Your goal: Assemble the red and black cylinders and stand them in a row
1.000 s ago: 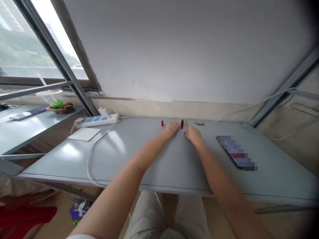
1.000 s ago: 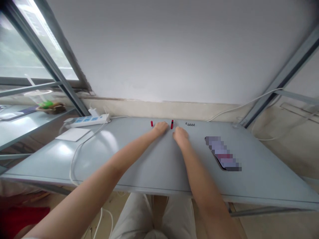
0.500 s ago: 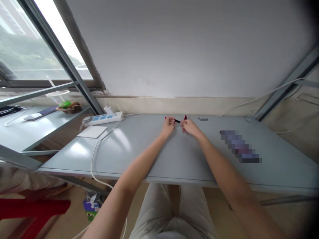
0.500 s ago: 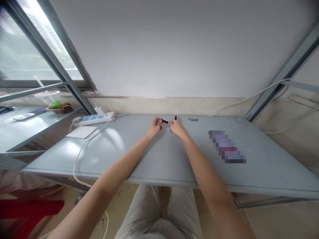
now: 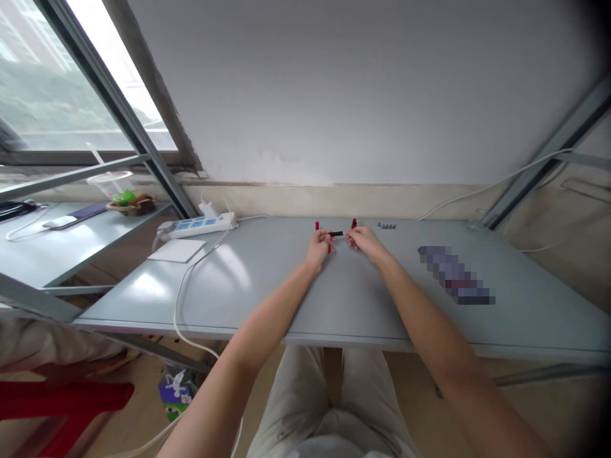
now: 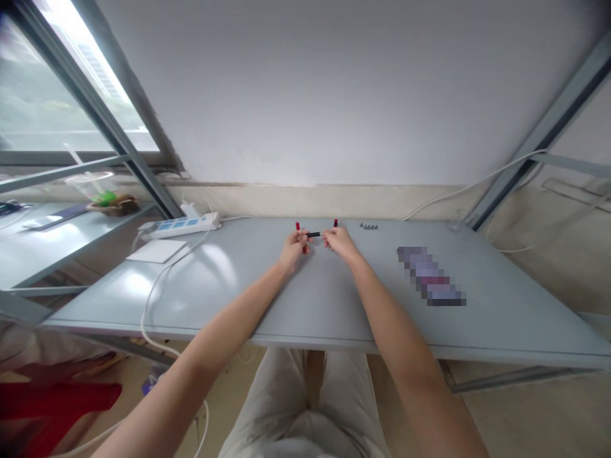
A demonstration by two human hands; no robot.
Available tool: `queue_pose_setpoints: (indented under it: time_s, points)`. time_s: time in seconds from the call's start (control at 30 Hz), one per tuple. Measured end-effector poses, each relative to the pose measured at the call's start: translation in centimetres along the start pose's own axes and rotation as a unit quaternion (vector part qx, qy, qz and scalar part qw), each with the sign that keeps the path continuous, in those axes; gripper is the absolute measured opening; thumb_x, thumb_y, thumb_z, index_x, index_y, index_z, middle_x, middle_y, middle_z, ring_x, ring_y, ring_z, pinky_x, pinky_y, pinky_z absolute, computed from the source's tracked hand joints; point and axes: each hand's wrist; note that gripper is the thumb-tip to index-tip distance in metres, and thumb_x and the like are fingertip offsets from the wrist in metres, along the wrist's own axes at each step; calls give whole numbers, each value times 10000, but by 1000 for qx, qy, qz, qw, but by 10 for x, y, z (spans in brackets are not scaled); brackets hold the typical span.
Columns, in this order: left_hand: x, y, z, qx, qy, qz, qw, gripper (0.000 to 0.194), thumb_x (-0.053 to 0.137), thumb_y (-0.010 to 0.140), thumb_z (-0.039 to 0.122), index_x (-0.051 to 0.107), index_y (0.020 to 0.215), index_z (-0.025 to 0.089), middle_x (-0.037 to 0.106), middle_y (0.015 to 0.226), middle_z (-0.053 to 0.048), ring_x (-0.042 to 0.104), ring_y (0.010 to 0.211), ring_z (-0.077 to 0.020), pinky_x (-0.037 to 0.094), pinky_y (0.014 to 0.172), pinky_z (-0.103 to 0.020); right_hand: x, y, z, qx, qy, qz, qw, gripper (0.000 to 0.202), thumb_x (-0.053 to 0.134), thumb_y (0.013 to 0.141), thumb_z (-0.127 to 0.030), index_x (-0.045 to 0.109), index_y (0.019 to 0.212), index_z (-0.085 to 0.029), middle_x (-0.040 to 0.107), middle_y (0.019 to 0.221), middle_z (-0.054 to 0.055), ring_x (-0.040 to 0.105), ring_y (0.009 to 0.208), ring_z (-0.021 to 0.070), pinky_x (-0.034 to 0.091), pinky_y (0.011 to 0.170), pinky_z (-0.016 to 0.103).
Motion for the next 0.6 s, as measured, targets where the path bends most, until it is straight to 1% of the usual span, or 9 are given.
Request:
queue_pose_setpoints:
  time_s: [0.1,0.23,0.33,0.43,0.5,0.6]
  points:
    - [-2,1,0,-9,-3,13,1000,190,380,879,146,491,1033,145,610,854,-50,421,445,-20,357,488,-183,-4,0,1,-7,6,0,1000,183,439,842,-240,509,692,-163,579,618,15,424,440,61,332,445,186]
    - [-4,3,0,-7,-8,30,999,154,387,876,121,490,988,148,585,775,-16,404,417,-17,337,468,-180,-7,-1,2,-4,29,-23,999,79,465,835,-205,498,771,-172,617,711,25,450,428,61,321,419,200]
    - [-3,4,-1,-2,-7,28,1000,144,371,874,94,481,951,148,565,741,1,398,412,-18,337,472,-182,-5,-1,3,-13,28,-22,999,87,478,847,-234,492,784,-176,626,725,36,454,426,65,332,420,207]
    - [-2,4,-2,2,0,25,1000,136,366,876,89,476,926,150,562,738,4,399,411,-21,341,479,-188,-3,1,6,-48,2,-10,999,120,514,830,-233,498,728,-171,607,657,23,449,440,68,362,459,209]
    - [-1,4,-3,3,2,27,1000,120,371,880,103,474,917,153,566,743,3,405,413,-22,344,483,-191,-3,3,10,-76,-19,-9,997,105,545,803,-216,516,715,-167,598,629,13,468,470,77,380,492,211]
    - [0,3,-2,-3,6,34,999,67,395,893,158,460,905,154,583,761,-5,407,407,-25,336,472,-198,-4,7,16,-126,-60,-6,990,68,597,759,-216,568,742,-157,621,670,25,528,565,103,414,564,224]
Point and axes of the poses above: each hand's wrist, its own y-axis towards the middle knuckle, its own x-axis out of the palm, z = x × y
